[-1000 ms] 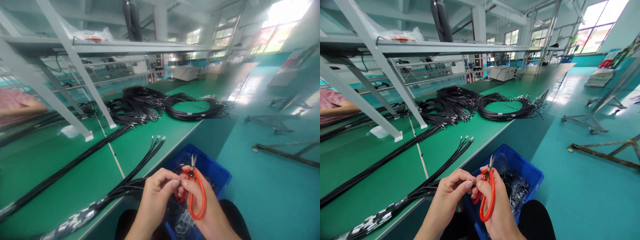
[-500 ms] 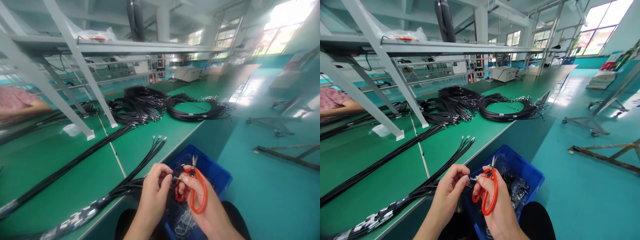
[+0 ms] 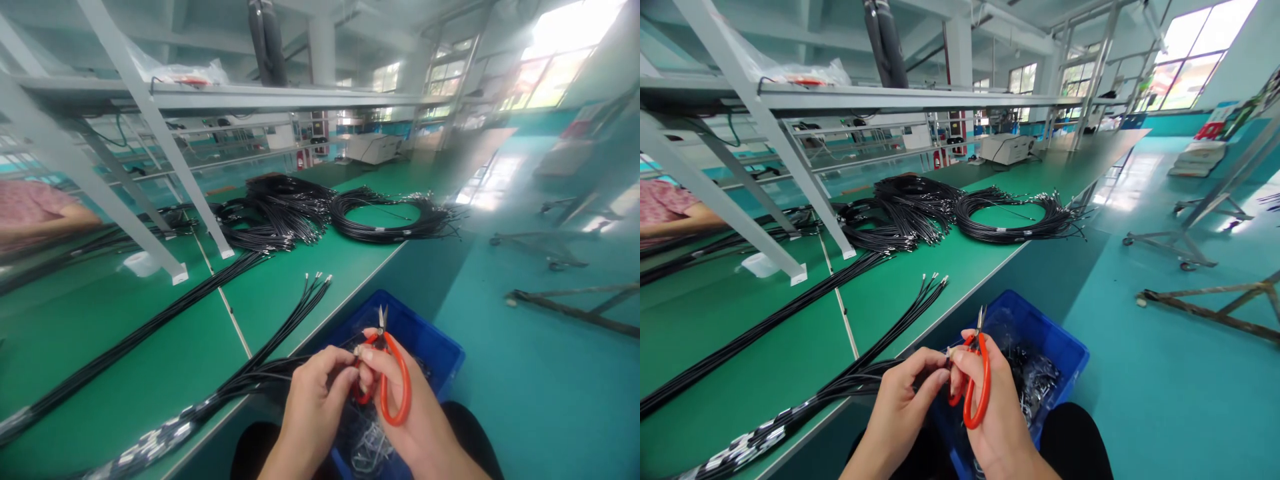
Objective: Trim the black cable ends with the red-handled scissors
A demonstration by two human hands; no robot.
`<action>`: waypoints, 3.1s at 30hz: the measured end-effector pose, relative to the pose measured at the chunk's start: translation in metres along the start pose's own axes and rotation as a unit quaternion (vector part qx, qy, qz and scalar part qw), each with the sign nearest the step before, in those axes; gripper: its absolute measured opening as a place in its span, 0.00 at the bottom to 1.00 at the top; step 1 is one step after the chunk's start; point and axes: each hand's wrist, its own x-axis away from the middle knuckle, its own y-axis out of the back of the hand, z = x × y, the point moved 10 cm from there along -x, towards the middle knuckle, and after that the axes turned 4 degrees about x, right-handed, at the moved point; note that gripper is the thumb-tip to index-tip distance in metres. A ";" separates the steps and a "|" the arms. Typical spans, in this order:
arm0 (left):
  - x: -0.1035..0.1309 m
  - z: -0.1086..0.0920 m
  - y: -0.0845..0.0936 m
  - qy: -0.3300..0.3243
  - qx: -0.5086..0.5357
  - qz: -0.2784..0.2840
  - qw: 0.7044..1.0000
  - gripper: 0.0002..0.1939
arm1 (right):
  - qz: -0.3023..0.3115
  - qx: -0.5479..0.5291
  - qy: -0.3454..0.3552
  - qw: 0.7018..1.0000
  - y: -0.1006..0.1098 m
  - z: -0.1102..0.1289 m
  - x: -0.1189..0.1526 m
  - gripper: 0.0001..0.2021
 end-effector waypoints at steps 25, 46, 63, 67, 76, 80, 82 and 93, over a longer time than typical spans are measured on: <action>-0.004 0.017 -0.006 0.092 0.194 0.006 0.977 0.06 | -0.040 0.441 0.274 0.854 -0.007 0.047 0.011 0.14; -0.007 0.016 0.016 0.036 0.166 -0.105 0.980 0.03 | 0.037 0.223 -0.095 0.969 0.002 -0.018 0.028 0.16; -0.011 0.022 0.001 0.055 0.107 -0.051 0.991 0.05 | 0.002 0.264 -0.081 0.961 0.020 -0.020 0.016 0.14; -0.011 0.021 0.001 0.054 0.098 -0.052 0.992 0.05 | 0.029 0.274 -0.097 0.956 0.022 -0.024 0.015 0.17; -0.013 0.024 0.007 0.061 0.124 -0.097 0.986 0.03 | 0.082 0.242 -0.093 0.962 0.019 -0.017 0.021 0.16; -0.012 0.022 0.004 0.051 0.106 -0.079 0.990 0.03 | 0.081 0.251 -0.115 0.958 0.020 -0.023 0.019 0.17; -0.012 0.022 0.004 0.048 0.096 -0.072 0.992 0.04 | 0.083 0.250 -0.116 0.958 0.020 -0.025 0.017 0.18; -0.014 0.022 0.001 0.027 0.042 -0.072 0.996 0.04 | 0.049 0.330 -0.132 0.934 0.029 -0.023 0.014 0.13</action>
